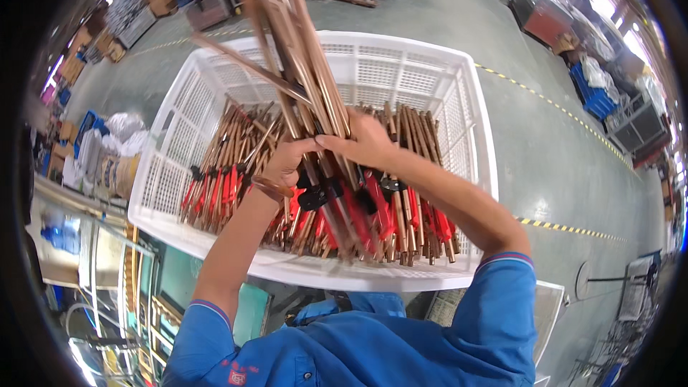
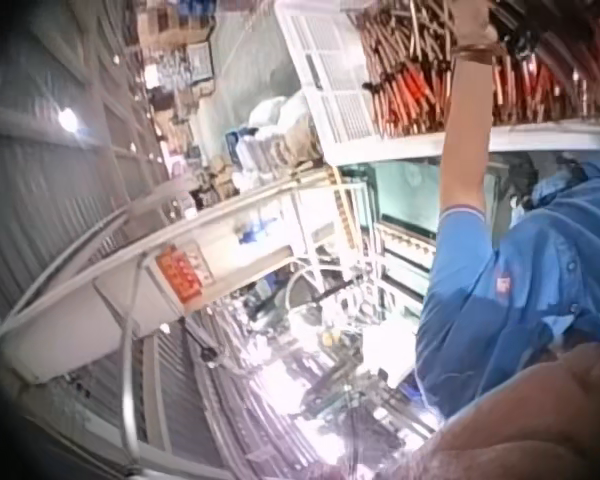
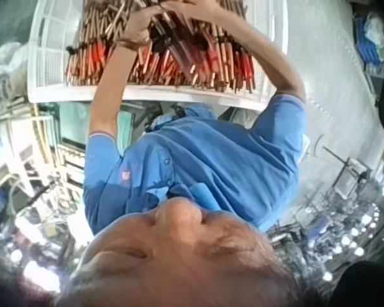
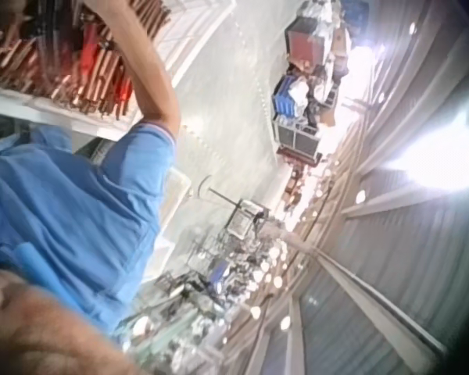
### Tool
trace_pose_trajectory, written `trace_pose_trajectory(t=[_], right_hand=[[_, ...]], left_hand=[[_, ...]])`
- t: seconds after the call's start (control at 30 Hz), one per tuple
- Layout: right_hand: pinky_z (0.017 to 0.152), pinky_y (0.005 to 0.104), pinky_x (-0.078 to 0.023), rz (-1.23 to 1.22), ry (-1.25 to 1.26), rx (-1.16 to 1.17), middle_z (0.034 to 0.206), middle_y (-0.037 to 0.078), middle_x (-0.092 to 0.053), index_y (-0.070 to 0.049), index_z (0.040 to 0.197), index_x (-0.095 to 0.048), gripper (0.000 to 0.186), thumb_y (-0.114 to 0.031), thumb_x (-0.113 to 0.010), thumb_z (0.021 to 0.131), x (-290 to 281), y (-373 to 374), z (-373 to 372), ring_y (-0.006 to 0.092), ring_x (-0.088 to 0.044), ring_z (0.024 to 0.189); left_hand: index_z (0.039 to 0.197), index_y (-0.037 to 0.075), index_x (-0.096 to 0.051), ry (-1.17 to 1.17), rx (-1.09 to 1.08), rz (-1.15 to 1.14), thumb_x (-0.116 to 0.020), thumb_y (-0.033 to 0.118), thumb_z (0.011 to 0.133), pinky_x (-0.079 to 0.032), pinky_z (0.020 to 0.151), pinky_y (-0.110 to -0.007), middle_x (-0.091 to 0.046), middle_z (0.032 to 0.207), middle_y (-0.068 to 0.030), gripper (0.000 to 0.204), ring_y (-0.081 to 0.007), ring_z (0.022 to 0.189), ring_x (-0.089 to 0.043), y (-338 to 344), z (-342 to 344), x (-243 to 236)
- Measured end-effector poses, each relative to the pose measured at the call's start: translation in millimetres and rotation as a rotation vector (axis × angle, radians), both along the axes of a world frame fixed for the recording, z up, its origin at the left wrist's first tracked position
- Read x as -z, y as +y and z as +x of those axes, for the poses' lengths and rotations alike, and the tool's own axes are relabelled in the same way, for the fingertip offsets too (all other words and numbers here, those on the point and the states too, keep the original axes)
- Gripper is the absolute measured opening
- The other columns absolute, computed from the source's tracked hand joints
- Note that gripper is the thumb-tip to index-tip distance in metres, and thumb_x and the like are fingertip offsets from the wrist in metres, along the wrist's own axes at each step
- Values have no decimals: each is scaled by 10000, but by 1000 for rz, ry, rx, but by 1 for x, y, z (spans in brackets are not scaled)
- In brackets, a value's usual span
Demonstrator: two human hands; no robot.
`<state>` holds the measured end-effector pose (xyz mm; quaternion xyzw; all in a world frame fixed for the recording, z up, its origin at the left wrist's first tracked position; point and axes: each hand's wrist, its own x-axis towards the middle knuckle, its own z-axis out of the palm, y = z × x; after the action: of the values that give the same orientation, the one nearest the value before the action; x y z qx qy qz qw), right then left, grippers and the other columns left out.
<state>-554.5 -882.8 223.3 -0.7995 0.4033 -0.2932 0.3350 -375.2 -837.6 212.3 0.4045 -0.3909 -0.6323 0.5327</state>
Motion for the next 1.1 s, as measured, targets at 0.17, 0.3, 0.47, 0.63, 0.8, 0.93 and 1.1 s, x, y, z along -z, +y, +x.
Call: trace_pose_trajectory(t=[0.17, 0.3, 0.47, 0.63, 0.8, 0.93, 1.1], right_hand=[[817, 356, -489, 587, -256, 285, 995, 187, -646, 16, 1173, -497, 648, -483, -655, 791, 107, -18, -32, 264, -641, 895], [901, 419, -447, 607, 33, 491, 1085, 243, -602, -26, 1302, -360, 627, -328, -629, 822, 195, -4, -51, 380, -571, 1049], [919, 391, -441, 495, 210, 397, 1169, 235, -554, 29, 1376, -265, 723, -168, -655, 800, 205, 33, -29, 350, -568, 1058], [930, 358, -437, 404, 95, 462, 1178, 212, -559, -7, 1329, -385, 556, -66, -584, 813, 246, 52, -12, 325, -560, 1083], [881, 341, -440, 562, -257, 661, 1120, 170, -598, -29, 1227, -501, 436, -83, -566, 799, 283, 24, 21, 296, -578, 1030], [807, 347, -484, 0, 717, 256, 1081, 135, -620, -54, 1157, -562, 347, -228, -501, 864, 255, -1, 51, 257, -603, 972], [731, 349, -488, -339, -199, 188, 959, 135, -630, -14, 1059, -583, 304, -248, -553, 867, 74, 56, 100, 243, -599, 848]], left_hand=[[982, 26, -648, -255, 251, 348, -662, 92, 772, -480, 733, -286, -665, 901, -64, 221, -155, 831, -621, -68, -24, 101], [1203, 22, -491, -910, 462, 108, -647, 151, 745, -453, 875, -355, -610, 1095, -179, 501, -270, 1030, -588, -68, -58, 185], [1279, 11, -366, -1230, 324, 387, -599, 24, 711, -449, 829, -383, -552, 1041, -208, 614, -377, 975, -553, -65, -27, 308], [1059, 25, -546, -895, 394, 109, -485, -9, 755, -465, 742, -383, -565, 896, -191, 312, -353, 834, -562, -59, -20, 247], [1245, 59, -473, -1341, 694, -99, -535, 106, 712, -336, 1038, -417, -352, 1359, -256, 539, -413, 1231, -387, -21, -24, 190], [979, 160, -638, -1349, 78, -253, -653, 188, 709, -428, 902, -410, -593, 1054, -142, 271, -332, 1048, -540, 39, 1, 170], [963, 85, -555, -1141, -257, -736, -588, 98, 750, -497, 722, -392, -586, 952, -91, 216, -286, 883, -603, 291, 53, -66]])
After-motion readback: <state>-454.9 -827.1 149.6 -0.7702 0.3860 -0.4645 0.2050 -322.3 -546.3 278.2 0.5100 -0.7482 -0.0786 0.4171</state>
